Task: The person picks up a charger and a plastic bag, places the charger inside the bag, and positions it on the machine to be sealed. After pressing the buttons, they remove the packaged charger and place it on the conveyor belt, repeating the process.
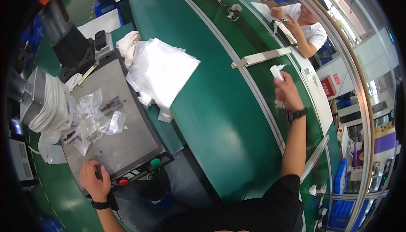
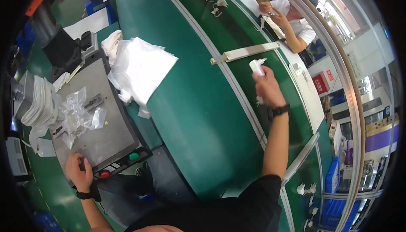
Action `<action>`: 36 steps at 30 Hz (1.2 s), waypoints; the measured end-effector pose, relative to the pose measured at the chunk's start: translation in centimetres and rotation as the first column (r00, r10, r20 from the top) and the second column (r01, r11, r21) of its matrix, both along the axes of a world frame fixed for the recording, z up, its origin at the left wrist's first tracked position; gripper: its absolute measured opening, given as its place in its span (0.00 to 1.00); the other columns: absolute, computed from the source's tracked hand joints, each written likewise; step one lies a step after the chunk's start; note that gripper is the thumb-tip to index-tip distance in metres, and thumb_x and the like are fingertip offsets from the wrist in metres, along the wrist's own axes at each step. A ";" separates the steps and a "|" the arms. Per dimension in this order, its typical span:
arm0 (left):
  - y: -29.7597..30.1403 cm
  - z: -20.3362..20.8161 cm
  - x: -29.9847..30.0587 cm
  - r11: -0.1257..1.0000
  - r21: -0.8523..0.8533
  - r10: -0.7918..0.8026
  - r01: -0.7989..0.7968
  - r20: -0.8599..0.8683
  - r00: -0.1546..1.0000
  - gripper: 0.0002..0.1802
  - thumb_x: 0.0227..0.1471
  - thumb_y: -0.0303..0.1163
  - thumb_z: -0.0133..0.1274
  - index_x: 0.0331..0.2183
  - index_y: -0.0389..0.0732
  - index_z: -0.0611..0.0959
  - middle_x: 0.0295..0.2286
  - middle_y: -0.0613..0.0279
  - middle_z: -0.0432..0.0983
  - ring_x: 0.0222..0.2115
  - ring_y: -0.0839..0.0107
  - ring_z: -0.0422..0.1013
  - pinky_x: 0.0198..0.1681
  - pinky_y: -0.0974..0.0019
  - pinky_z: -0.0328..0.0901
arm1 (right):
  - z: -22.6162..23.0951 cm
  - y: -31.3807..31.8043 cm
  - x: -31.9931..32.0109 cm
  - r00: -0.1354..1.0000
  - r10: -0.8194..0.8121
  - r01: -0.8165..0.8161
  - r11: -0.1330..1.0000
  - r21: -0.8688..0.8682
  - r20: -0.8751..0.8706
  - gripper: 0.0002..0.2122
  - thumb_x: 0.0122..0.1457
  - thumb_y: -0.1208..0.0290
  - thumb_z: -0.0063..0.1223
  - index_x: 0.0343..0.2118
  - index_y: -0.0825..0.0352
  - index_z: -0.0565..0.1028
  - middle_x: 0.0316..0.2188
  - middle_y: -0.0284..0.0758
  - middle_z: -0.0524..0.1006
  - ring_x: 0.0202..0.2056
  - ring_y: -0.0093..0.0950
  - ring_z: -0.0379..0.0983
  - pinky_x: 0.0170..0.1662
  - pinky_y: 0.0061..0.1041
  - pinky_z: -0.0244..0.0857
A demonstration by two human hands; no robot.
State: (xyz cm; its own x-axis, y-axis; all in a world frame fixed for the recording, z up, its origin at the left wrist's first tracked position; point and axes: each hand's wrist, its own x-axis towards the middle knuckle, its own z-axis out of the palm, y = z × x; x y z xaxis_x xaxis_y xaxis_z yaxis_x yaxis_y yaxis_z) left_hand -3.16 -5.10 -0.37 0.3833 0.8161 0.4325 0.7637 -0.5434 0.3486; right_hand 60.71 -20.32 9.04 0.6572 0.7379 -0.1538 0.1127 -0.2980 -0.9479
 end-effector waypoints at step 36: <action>-1.3 -0.1 -0.7 0.993 -0.022 0.119 -0.117 0.170 0.978 0.05 0.50 0.23 0.56 0.30 0.38 0.76 0.23 0.60 0.64 0.23 0.66 0.62 0.27 0.66 0.58 | -6.4 11.7 -34.7 0.250 0.935 -0.918 0.312 0.246 -0.252 0.16 0.65 0.61 0.56 0.46 0.69 0.79 0.22 0.26 0.78 0.22 0.13 0.72 0.27 0.15 0.66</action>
State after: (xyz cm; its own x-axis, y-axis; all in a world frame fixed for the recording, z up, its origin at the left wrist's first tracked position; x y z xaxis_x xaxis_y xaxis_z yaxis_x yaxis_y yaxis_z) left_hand -3.85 -6.35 -0.49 0.2057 0.8567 0.4731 0.7506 -0.4483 0.4855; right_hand 26.02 -8.66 2.62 -0.5600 0.8186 -0.1278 0.0092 -0.1481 -0.9889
